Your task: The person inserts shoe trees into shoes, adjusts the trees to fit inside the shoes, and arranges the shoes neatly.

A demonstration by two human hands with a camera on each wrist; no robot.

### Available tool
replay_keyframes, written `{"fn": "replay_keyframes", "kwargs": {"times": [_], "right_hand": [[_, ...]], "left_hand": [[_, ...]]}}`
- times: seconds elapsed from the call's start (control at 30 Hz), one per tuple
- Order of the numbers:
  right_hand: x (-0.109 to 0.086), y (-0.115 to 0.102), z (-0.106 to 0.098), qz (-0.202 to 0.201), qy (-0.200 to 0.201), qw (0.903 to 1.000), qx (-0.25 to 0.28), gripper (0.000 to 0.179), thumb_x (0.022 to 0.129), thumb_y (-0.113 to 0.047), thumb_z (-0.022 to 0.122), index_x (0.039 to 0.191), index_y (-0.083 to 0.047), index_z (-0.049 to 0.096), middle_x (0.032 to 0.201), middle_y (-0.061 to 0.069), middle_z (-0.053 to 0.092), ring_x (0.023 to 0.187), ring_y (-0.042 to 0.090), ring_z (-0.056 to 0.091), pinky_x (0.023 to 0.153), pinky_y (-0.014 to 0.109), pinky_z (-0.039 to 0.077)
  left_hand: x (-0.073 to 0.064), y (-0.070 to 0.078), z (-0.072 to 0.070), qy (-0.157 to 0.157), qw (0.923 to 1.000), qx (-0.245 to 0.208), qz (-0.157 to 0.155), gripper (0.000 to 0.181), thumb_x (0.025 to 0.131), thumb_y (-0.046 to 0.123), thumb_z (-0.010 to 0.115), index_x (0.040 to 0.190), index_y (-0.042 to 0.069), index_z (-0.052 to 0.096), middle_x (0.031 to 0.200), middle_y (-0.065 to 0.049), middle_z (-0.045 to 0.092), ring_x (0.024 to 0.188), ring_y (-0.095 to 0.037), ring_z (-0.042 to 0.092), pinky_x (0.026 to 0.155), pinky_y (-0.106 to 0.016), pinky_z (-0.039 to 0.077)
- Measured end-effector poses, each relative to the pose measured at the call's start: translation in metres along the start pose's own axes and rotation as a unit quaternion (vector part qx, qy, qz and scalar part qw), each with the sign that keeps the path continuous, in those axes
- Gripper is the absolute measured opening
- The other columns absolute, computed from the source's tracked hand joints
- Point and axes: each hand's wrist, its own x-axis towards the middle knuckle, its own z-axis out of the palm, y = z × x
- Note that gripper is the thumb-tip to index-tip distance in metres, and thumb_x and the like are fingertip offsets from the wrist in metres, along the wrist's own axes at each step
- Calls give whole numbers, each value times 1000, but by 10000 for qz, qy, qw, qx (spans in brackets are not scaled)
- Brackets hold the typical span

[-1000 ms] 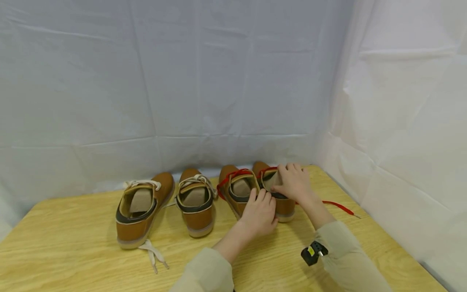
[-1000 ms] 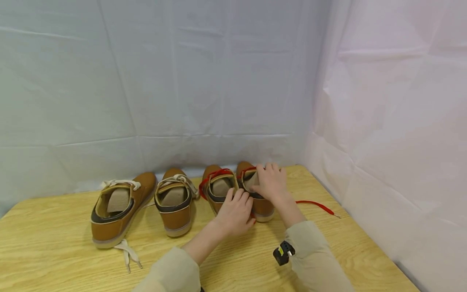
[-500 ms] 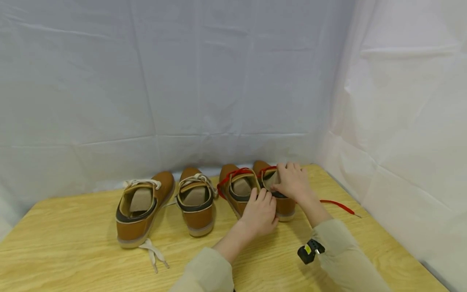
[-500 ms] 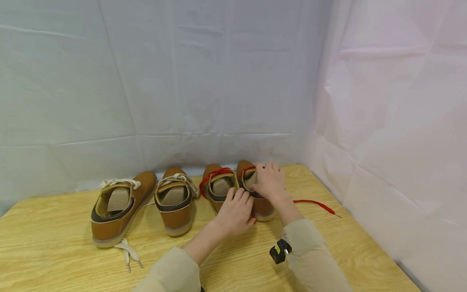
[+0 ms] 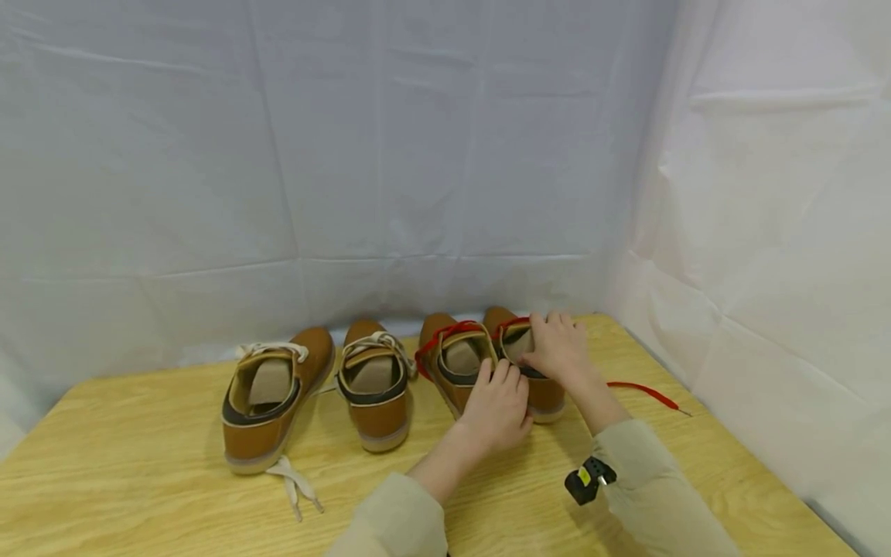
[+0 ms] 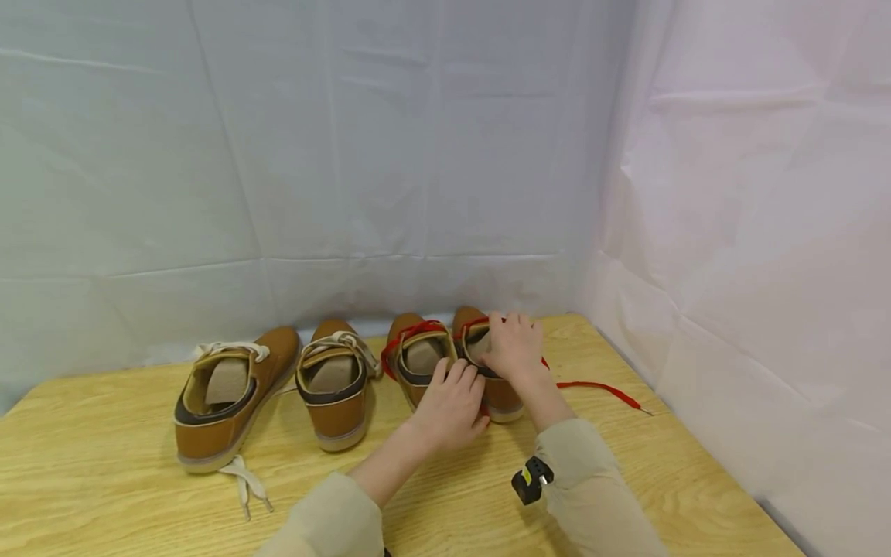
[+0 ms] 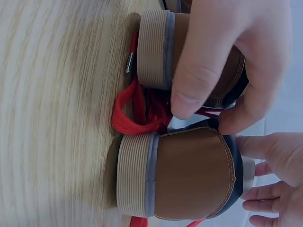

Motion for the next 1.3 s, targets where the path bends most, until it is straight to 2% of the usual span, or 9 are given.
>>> {"fn": "replay_keyframes", "kwargs": {"times": [0.27,0.6,0.97,1.3], "right_hand": [[-1,2,0,-138,84,9998,118,56,76,-39,74,112,-3,52,106,22,53,102,39,48,82,53,39],[-2,4,0,-243,143,9996,32,56,76,-41,74,111,-3,51,103,22,53,99,39,49,80,52,41],[-2,6,0,-229,105,9997,5,56,77,-40,73,112,-3,51,105,22,53,101,39,49,82,51,40],[-3,8,3,-279,140,9995,71,55,77,-40,73,111,-2,51,105,23,53,100,40,49,82,52,41]], "left_hand": [[1,-2,-2,-6,9996,-260,-128,49,88,46,51,118,8,56,120,-7,51,116,-25,39,101,-47,25],[5,3,-3,-85,9966,-597,-562,49,88,49,51,115,8,58,118,-8,53,120,-28,38,101,-50,22],[8,3,-6,-383,9959,-644,-515,52,90,49,50,124,9,54,126,-6,50,123,-27,35,103,-49,21],[8,4,-6,-321,9968,-552,-487,53,89,50,50,121,9,56,122,-7,53,119,-26,39,102,-46,24]]}}
